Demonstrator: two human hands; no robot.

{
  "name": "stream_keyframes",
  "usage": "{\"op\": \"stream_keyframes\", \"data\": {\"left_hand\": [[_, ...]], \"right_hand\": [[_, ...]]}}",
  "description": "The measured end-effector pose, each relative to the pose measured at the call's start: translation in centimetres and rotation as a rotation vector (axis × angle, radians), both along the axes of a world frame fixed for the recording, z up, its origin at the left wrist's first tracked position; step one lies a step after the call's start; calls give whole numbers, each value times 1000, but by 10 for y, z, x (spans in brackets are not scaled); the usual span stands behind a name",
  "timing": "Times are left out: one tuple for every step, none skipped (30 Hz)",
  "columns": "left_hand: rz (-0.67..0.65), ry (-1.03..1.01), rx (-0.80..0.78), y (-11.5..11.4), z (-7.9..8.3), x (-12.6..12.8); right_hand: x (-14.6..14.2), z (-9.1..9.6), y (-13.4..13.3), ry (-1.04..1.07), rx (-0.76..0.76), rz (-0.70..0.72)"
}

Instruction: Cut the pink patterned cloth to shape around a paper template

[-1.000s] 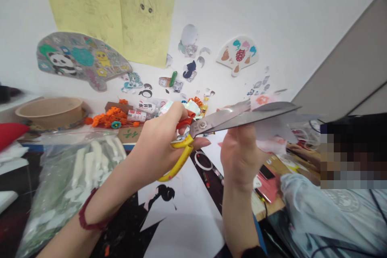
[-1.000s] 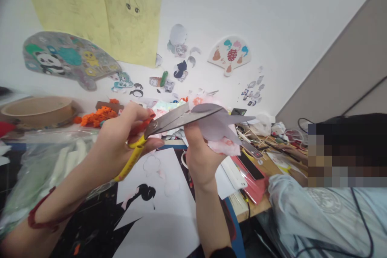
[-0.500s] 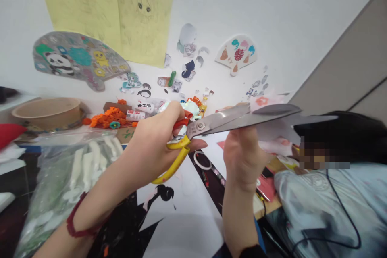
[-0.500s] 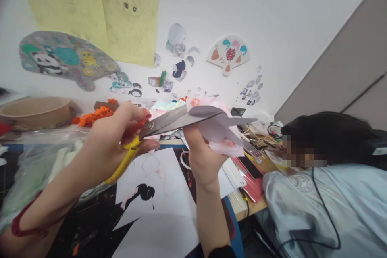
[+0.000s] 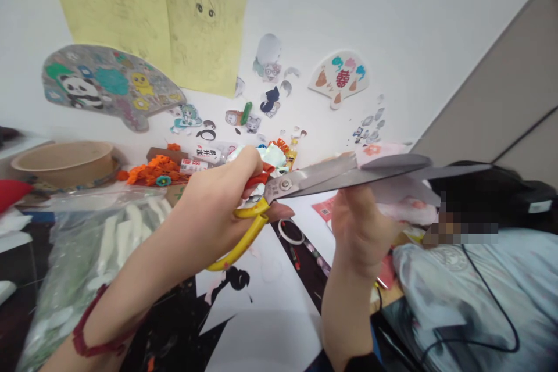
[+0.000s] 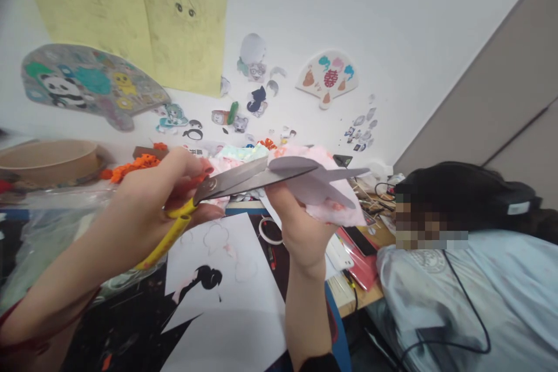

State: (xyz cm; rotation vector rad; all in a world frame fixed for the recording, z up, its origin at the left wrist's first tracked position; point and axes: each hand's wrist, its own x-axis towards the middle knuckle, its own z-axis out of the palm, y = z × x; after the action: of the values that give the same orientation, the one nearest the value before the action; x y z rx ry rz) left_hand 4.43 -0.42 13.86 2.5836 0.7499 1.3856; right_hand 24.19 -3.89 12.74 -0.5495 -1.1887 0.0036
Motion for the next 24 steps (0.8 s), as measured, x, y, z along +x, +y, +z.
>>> {"op": "stream_keyframes", "data": {"left_hand": [[0, 7, -12, 0, 0, 0], [-1, 10, -27, 1, 1, -1], [-4, 13, -49, 1, 1, -1], [-7, 11, -72, 2, 1, -1], [-7, 9, -95, 2, 0, -1], [-3, 5, -115, 3, 0, 0], [5, 2, -132, 4, -1, 0], [20, 0, -144, 5, -1, 0], [36, -2, -154, 6, -2, 1], [47, 0, -162, 6, -2, 1], [52, -1, -170, 7, -3, 1], [50, -8, -171, 7, -4, 1], [45, -16, -171, 8, -5, 1], [42, -25, -170, 8, -6, 1], [39, -32, -168, 9, -7, 1], [38, -39, -165, 9, -8, 0], [36, -40, -163, 10, -9, 0], [32, -37, -158, 10, -10, 0], [27, -31, -153, 10, -10, 0], [21, -28, -147, 10, -10, 0], [17, -23, -142, 10, -9, 1], [15, -17, -140, 10, -9, 1], [15, -12, -138, 9, -7, 2], [19, -6, -138, 9, -6, 2]], "right_hand": [[0, 1, -1, 3, 2, -8], [1, 2, -2, 2, 7, -12], [1, 3, -3, -7, 7, -11], [0, 4, -4, -24, 6, -8], [0, 5, -4, -39, 4, -4], [0, 5, -5, -51, 6, 1], [-1, 5, -5, -57, 6, 8], [-1, 5, -5, -58, 4, 14], [-1, 4, -5, -54, 0, 13], [0, 3, -4, -42, -2, 5], [0, 1, -3, -27, -11, -5], [1, 0, -1, -8, -19, -17], [1, -2, 1, 13, -24, -29], [2, -3, 3, 32, -18, -38], [2, -4, 5, 45, -12, -40], [2, -5, 6, 46, -3, -37], [2, -5, 6, 40, 8, -32], [2, -5, 6, 30, 6, -22], [2, -5, 4, 18, -4, -9], [2, -5, 3, 14, -17, -2], [2, -4, 1, 11, -33, 1], [2, -4, -1, 13, -46, -6], [2, -5, -1, 20, -55, -20], [2, -5, -1, 30, -51, -37]]}}
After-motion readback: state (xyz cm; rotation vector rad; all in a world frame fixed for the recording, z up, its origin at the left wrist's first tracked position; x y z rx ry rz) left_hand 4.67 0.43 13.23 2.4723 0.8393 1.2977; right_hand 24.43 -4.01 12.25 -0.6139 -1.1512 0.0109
